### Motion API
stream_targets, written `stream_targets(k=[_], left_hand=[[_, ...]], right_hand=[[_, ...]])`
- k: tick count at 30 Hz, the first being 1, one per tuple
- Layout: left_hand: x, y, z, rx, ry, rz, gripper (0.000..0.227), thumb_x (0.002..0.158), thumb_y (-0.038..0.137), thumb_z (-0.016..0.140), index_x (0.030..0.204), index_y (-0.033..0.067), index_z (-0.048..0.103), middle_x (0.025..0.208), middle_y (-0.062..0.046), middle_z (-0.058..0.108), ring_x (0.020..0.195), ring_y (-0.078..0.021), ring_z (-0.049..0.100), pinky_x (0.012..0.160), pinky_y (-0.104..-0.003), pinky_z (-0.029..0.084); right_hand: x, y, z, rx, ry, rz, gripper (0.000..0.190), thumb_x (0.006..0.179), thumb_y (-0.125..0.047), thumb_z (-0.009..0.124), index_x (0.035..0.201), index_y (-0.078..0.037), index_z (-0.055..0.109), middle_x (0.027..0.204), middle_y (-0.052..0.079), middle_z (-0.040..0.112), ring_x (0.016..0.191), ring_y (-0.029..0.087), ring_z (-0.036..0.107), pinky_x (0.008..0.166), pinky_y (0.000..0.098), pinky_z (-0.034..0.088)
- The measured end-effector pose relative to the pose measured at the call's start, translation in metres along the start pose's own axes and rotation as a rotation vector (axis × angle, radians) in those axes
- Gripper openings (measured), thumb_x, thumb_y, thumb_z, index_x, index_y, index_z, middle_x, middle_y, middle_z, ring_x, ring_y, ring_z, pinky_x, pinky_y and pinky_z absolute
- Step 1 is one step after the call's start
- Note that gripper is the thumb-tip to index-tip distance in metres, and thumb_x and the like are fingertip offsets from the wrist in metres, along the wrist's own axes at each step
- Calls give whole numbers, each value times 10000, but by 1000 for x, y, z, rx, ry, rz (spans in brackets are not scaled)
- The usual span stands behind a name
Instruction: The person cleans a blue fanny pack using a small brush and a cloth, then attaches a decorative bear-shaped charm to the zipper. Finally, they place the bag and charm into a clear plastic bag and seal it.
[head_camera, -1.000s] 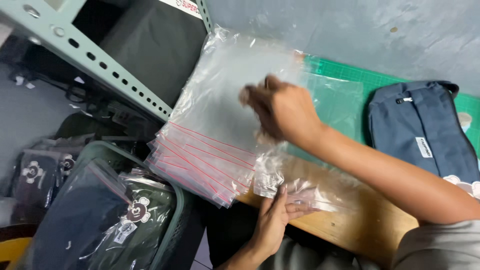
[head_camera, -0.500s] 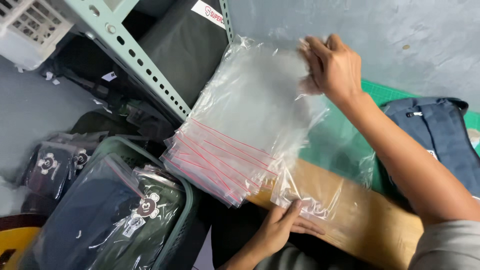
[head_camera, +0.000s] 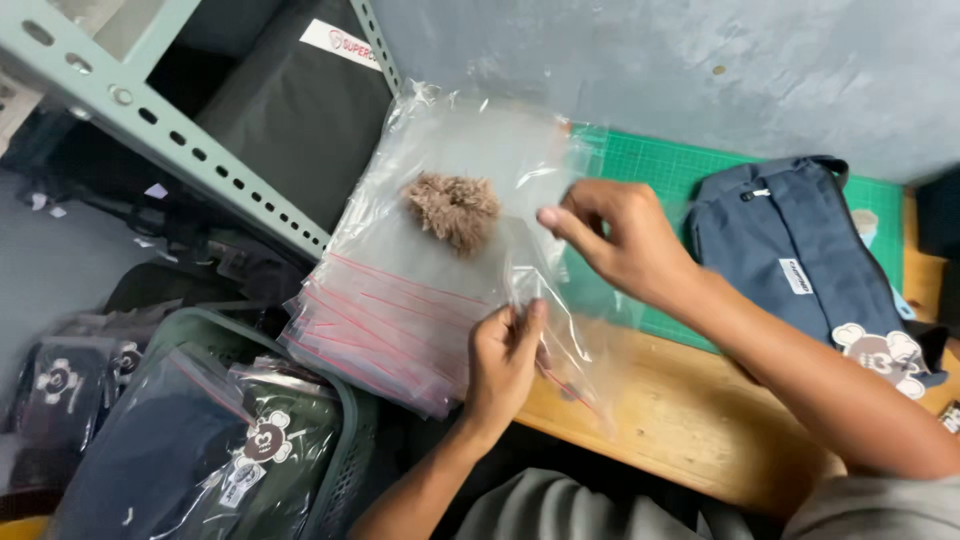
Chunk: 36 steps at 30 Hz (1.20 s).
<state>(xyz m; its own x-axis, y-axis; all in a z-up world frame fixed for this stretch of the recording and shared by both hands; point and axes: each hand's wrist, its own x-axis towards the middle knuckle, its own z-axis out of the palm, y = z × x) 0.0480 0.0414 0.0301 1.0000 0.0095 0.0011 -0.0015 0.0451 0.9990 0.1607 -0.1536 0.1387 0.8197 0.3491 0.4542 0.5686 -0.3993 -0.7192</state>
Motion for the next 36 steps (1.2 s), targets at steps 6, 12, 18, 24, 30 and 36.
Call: stream_targets(k=[6, 12, 18, 24, 30, 36], left_hand=[[50, 87, 47, 85, -176, 220, 485, 1088, 280, 840, 722, 102, 576, 530, -49, 578, 552, -61, 514, 459, -265, 447], [51, 198, 102, 271, -481, 548, 212, 1064, 96, 809, 1130, 76, 609, 797, -41, 566, 694, -128, 631, 639, -323, 661], [85, 171, 155, 788, -407, 985, 292, 1001, -91, 754, 1177, 83, 599, 1048, -118, 557, 889, -486, 772, 755, -566, 683], [164, 19, 157, 1234, -606, 611, 241, 922, -76, 788, 1092, 89, 741, 980, -110, 678, 929, -457, 842, 809, -543, 706], [126, 50, 158, 1282, -616, 754, 482, 985, -84, 637, 1387, 175, 579, 1160, -133, 686, 916, -486, 834, 798, -600, 693], [142, 3, 153, 1494, -342, 1110, 82, 949, 76, 763, 1018, 86, 808, 1039, -52, 675, 813, -261, 805, 679, -418, 681]], right_hand=[[-88, -22, -29, 146, -5, 126, 269, 939, -262, 943, 998, -65, 770, 805, 108, 800, 729, 274, 802, 666, 356, 669], [-104, -14, -84, 555, 438, 247, 114, 1142, -38, 712, 1222, 32, 753, 831, 137, 809, 789, 144, 787, 852, 288, 656], [-138, 67, -158, -230, 369, 371, 363, 1203, -346, 761, 1405, -47, 799, 1135, 230, 836, 1014, 484, 794, 901, 567, 602], [-201, 164, -166, -962, 57, 865, 525, 1112, -508, 749, 1489, -147, 801, 1215, 190, 848, 1124, 444, 817, 963, 574, 519], [-201, 171, -165, -866, 137, 827, 541, 1040, -561, 819, 1336, -109, 837, 1256, 172, 788, 1187, 410, 691, 998, 587, 421], [-192, 184, -159, -724, 215, 849, 474, 988, -492, 892, 1274, -119, 838, 1294, 143, 769, 1212, 440, 659, 1018, 658, 423]])
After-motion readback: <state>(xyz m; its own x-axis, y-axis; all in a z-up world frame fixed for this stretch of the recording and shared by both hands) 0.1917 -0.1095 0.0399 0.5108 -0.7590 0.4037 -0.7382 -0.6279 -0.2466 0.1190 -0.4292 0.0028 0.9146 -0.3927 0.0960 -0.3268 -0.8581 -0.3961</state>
